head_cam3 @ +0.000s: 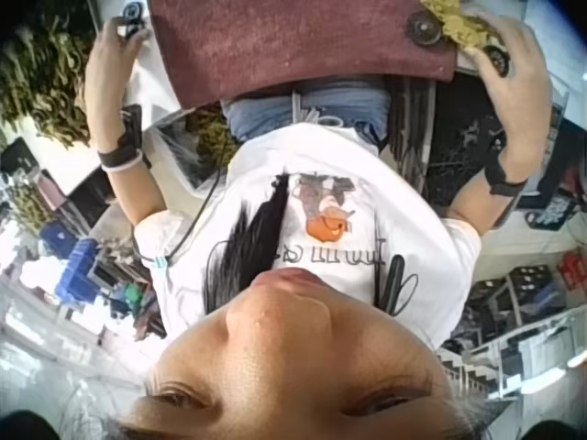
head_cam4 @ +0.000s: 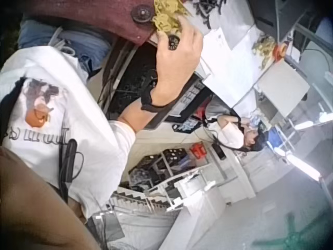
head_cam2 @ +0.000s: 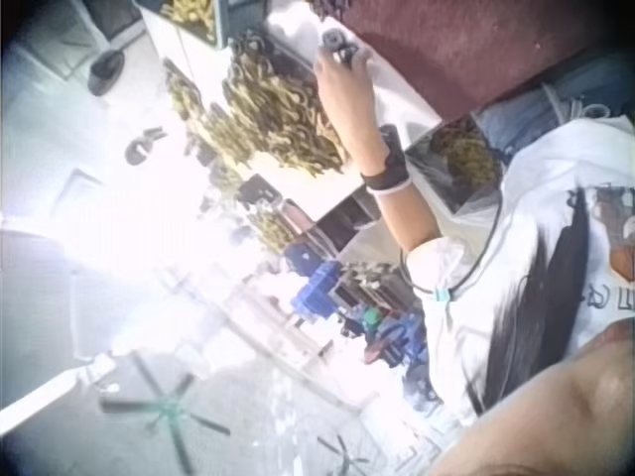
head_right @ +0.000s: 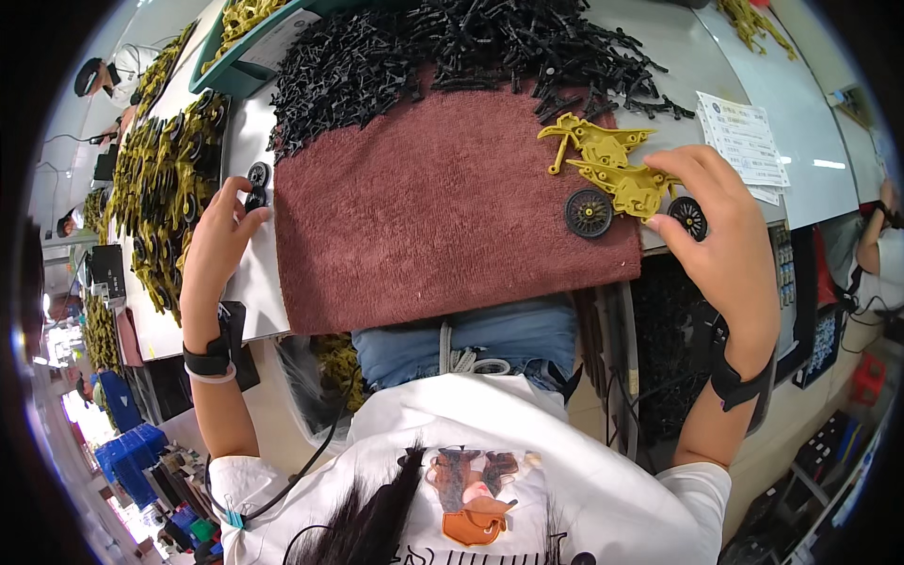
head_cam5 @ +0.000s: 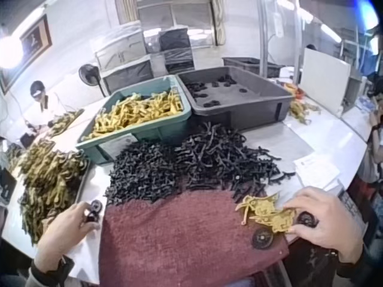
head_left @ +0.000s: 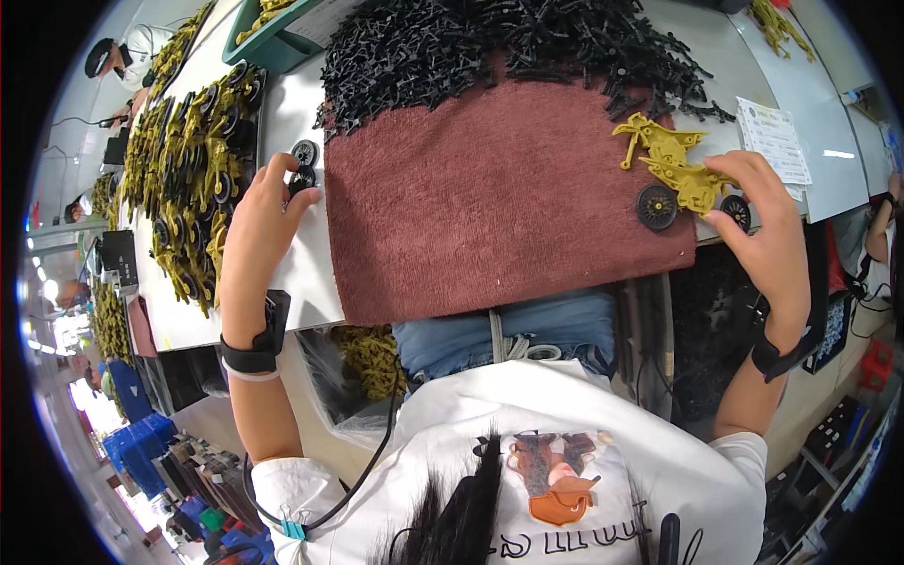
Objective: Attaching wheels and other parts to plastic toy motorcycle frames at an assembly workstation.
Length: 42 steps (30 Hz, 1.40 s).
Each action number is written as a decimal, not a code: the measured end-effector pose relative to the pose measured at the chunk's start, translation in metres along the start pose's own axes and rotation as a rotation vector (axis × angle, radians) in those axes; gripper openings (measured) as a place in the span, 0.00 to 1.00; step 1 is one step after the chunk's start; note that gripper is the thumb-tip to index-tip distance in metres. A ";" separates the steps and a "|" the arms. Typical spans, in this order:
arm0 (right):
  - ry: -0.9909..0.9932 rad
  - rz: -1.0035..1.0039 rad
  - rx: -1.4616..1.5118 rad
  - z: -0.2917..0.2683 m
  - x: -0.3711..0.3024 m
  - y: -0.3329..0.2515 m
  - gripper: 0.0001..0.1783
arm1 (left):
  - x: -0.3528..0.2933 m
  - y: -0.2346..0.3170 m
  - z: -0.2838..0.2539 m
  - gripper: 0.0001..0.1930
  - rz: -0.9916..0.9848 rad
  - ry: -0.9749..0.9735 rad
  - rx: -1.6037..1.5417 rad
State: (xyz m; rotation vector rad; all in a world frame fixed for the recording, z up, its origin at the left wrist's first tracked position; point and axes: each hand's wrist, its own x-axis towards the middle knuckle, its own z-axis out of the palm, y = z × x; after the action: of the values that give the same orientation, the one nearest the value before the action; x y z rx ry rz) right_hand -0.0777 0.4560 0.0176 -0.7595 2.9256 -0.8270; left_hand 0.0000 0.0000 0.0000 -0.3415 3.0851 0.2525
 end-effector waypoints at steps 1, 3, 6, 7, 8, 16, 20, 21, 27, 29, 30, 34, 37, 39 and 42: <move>0.015 -0.049 -0.037 -0.004 0.002 -0.001 0.24 | 0.001 0.004 0.003 0.18 -0.013 0.009 -0.027; 0.039 -0.085 -0.022 0.002 -0.003 -0.027 0.23 | 0.000 -0.008 -0.007 0.17 -0.028 -0.030 -0.046; 0.036 -0.171 -0.016 0.019 0.007 -0.045 0.21 | 0.009 0.000 -0.005 0.19 -0.074 -0.076 -0.067; 0.011 -0.190 -0.025 0.031 0.010 -0.055 0.21 | 0.008 -0.002 -0.007 0.20 -0.089 -0.100 -0.077; 0.013 -0.257 -0.043 0.047 0.013 -0.062 0.21 | 0.008 -0.002 -0.009 0.21 -0.104 -0.122 -0.089; -0.067 -0.491 -0.231 0.033 0.054 -0.061 0.18 | 0.031 0.038 -0.033 0.13 0.244 0.008 -0.272; -0.086 -0.544 -0.294 0.030 0.119 -0.042 0.12 | 0.055 0.093 -0.010 0.13 0.426 -0.018 -0.312; -0.059 -0.515 -0.350 0.036 0.131 -0.041 0.11 | 0.064 0.104 0.000 0.13 0.438 -0.015 -0.319; -0.050 -0.448 -0.562 0.075 0.166 -0.048 0.07 | 0.083 0.118 0.024 0.10 0.531 0.186 -0.060; -0.091 -0.425 -0.627 0.077 0.166 -0.049 0.08 | 0.083 0.115 0.019 0.08 0.499 0.122 -0.078; -0.123 -0.423 -0.575 0.070 0.166 -0.052 0.07 | 0.084 0.111 0.020 0.08 0.501 0.121 -0.079; 0.016 -0.552 -0.333 0.050 0.163 -0.048 0.07 | 0.088 0.101 0.020 0.08 0.560 0.173 -0.230; -0.005 -0.373 -0.033 0.026 0.145 -0.078 0.09 | 0.078 0.098 0.010 0.07 0.500 0.205 -0.340; 0.052 -0.151 0.384 0.021 0.129 -0.083 0.06 | 0.066 0.097 0.000 0.06 0.471 0.238 -0.386; -0.067 -0.159 0.598 0.017 0.100 -0.067 0.05 | 0.035 0.095 -0.013 0.06 0.320 0.159 -0.603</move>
State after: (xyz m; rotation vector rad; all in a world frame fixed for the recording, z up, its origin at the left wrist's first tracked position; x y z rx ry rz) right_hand -0.1334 0.3529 0.0481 -0.9281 2.3618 -1.5450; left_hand -0.0551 0.0813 0.0263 0.1423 3.1269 1.2246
